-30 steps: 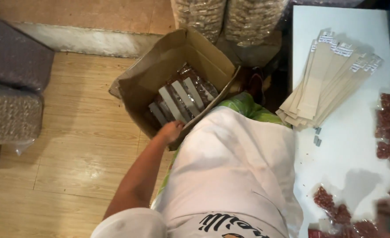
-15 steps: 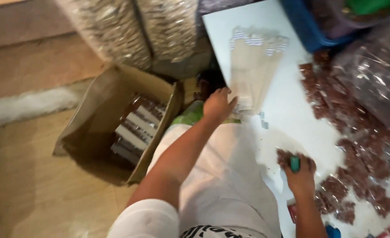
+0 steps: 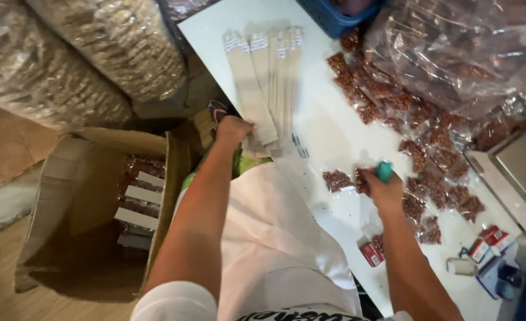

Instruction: Attaching small bags of nuts to a display strip using a handheld stapler

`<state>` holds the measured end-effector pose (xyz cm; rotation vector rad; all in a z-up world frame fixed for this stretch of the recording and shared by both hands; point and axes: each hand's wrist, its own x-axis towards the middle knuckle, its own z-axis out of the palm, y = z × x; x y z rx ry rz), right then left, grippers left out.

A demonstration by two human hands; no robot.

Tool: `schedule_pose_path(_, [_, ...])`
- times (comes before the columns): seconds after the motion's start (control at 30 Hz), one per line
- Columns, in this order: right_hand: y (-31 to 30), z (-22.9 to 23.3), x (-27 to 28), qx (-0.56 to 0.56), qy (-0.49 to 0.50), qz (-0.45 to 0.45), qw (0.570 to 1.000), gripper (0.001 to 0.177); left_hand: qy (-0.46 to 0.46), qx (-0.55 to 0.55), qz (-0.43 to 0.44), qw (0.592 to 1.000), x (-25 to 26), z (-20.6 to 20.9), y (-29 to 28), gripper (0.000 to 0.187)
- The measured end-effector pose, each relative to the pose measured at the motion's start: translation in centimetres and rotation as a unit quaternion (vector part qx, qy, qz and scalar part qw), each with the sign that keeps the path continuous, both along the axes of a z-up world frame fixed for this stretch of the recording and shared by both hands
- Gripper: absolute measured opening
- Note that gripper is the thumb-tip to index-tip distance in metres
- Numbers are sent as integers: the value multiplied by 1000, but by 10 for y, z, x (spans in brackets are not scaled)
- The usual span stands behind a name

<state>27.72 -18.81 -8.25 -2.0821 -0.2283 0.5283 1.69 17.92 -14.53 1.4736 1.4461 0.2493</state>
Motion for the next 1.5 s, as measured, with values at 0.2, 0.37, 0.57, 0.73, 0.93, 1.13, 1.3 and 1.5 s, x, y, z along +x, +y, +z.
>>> schedule_pose_path(0.2, [60,30,-33,-267,-65,194,942,82,-62,13,-43,997,-18,56,-24,23])
schedule_pose_path(0.37, [65,35,-49,-234,-50,231,943,56,-333,-225,163,901,-14,102,-67,44])
schedule_pose_path(0.57, [30,43,-42,-182,-102,212,955,37,-457,-236,120,849,-25,75,-117,44])
schedule_pose_path(0.73, [19,103,-82,59,37,287,955,20,-441,-237,78,862,-10,67,-171,35])
schedule_pose_path(0.93, [41,126,-115,90,57,228,968,21,-336,-190,53,921,13,108,-214,26])
schedule_pose_path(1.13, [53,140,-115,-16,-41,204,978,30,-347,-81,-29,934,1,133,-220,34])
schedule_pose_path(1.3, [50,140,-106,-20,-35,224,974,30,-349,-17,-70,934,3,102,-218,27])
schedule_pose_path(1.5, [49,150,-97,52,-36,256,964,34,-393,9,-87,915,0,116,-224,28])
